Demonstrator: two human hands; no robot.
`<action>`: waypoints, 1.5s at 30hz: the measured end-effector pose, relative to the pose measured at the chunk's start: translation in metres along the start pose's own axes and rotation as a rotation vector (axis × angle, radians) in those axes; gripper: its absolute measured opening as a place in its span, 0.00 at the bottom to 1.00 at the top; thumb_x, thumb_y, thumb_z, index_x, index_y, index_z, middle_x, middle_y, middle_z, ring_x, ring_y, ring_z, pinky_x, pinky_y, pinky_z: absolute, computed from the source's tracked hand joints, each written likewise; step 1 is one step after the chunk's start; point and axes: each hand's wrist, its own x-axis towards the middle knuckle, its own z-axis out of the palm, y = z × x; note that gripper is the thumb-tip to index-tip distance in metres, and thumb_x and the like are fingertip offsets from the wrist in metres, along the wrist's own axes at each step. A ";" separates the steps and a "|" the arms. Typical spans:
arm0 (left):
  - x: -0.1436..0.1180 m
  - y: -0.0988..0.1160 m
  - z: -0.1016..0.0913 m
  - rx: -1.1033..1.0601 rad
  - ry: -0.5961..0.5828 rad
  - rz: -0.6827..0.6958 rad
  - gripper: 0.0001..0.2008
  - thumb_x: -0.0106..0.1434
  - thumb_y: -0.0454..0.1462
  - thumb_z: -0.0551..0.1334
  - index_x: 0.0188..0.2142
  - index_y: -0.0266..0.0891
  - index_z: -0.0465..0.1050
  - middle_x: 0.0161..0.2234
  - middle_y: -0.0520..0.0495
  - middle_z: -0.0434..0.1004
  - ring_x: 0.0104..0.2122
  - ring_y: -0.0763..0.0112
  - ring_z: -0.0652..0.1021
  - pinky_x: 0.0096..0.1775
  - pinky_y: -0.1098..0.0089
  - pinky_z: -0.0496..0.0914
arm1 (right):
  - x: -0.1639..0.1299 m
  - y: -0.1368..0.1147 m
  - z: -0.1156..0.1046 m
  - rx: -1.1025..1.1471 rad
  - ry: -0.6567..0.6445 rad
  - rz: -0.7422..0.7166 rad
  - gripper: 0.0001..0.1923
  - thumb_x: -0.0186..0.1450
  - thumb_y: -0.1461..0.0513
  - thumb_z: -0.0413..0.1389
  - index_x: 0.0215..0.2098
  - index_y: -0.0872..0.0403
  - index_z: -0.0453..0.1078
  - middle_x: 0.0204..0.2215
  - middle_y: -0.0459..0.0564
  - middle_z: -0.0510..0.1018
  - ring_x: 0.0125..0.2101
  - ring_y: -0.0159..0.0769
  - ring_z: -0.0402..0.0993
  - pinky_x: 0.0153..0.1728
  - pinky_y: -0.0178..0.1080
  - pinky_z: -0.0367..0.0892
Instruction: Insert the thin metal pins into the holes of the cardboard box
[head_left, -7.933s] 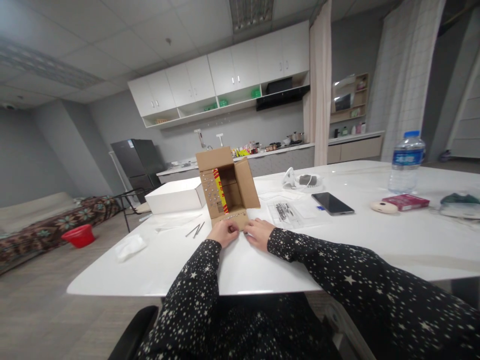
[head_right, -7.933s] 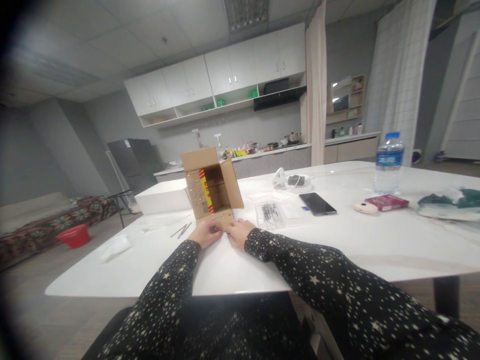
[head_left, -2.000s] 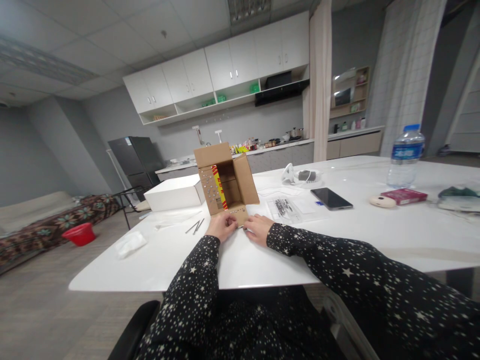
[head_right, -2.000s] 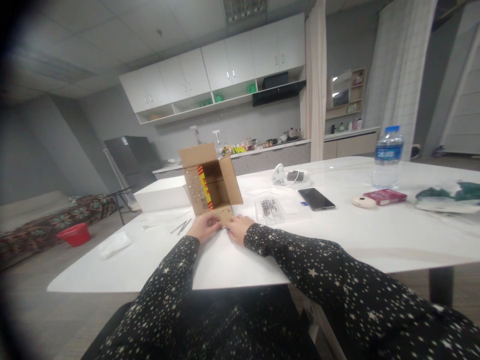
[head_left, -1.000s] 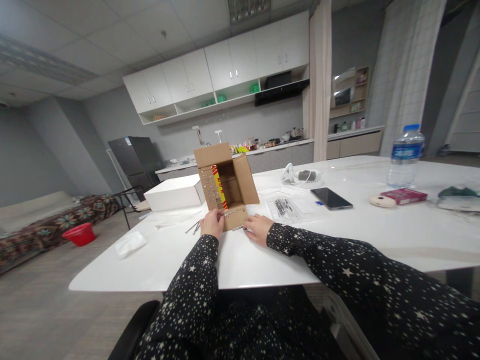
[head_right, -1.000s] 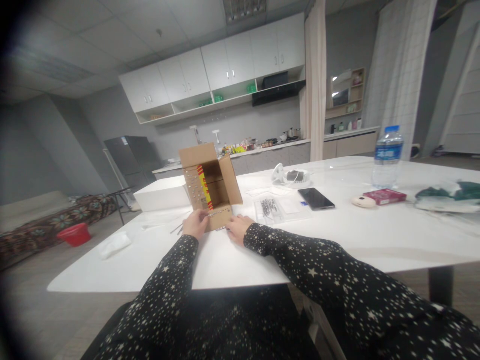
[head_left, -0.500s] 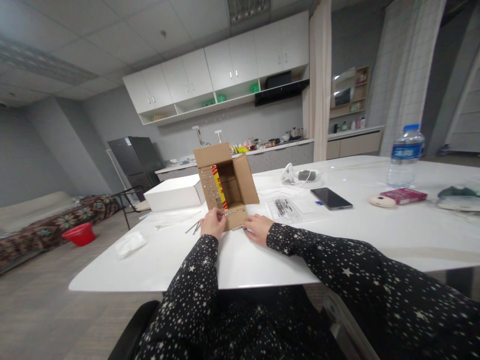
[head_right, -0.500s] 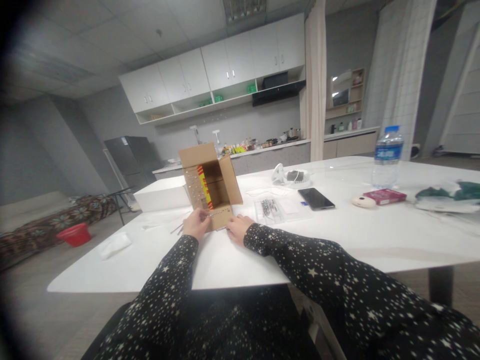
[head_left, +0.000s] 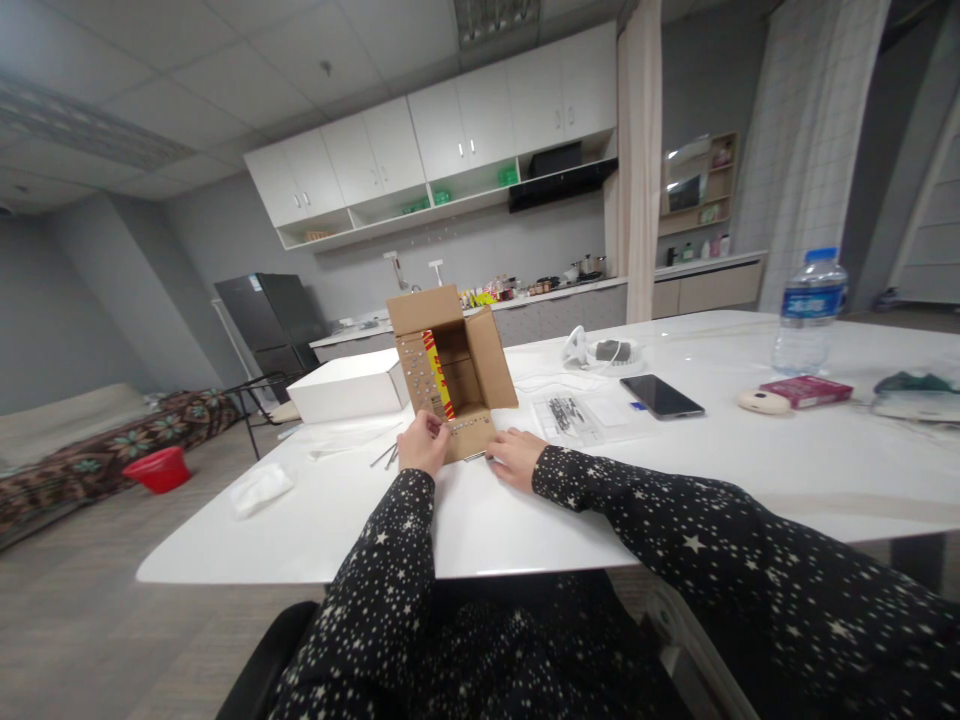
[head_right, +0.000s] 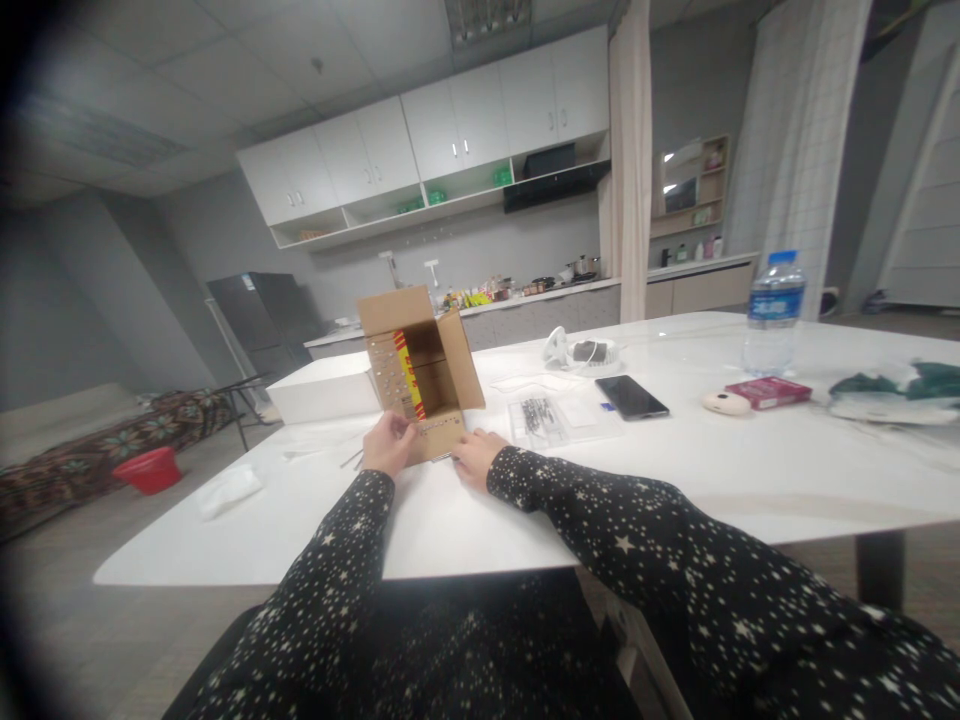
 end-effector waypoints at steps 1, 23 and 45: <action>0.000 0.000 -0.001 -0.023 0.014 0.002 0.05 0.55 0.40 0.57 0.30 0.42 0.65 0.29 0.52 0.75 0.31 0.69 0.75 0.37 0.68 0.65 | 0.000 0.000 0.000 0.000 -0.002 0.000 0.13 0.64 0.61 0.49 0.44 0.51 0.71 0.42 0.52 0.73 0.42 0.42 0.66 0.40 0.41 0.61; -0.008 0.010 0.000 -0.327 -0.017 0.238 0.06 0.53 0.40 0.58 0.28 0.40 0.65 0.22 0.56 0.66 0.20 0.78 0.63 0.25 0.75 0.59 | -0.001 0.000 0.000 0.007 0.017 -0.001 0.13 0.63 0.61 0.48 0.43 0.52 0.71 0.42 0.52 0.73 0.42 0.43 0.67 0.40 0.41 0.61; -0.004 -0.005 0.018 -0.150 -0.363 0.392 0.04 0.50 0.35 0.59 0.26 0.38 0.72 0.25 0.52 0.74 0.26 0.74 0.71 0.31 0.73 0.65 | -0.002 -0.001 -0.001 -0.009 0.032 -0.016 0.13 0.64 0.60 0.48 0.42 0.52 0.71 0.41 0.53 0.73 0.41 0.41 0.67 0.40 0.41 0.62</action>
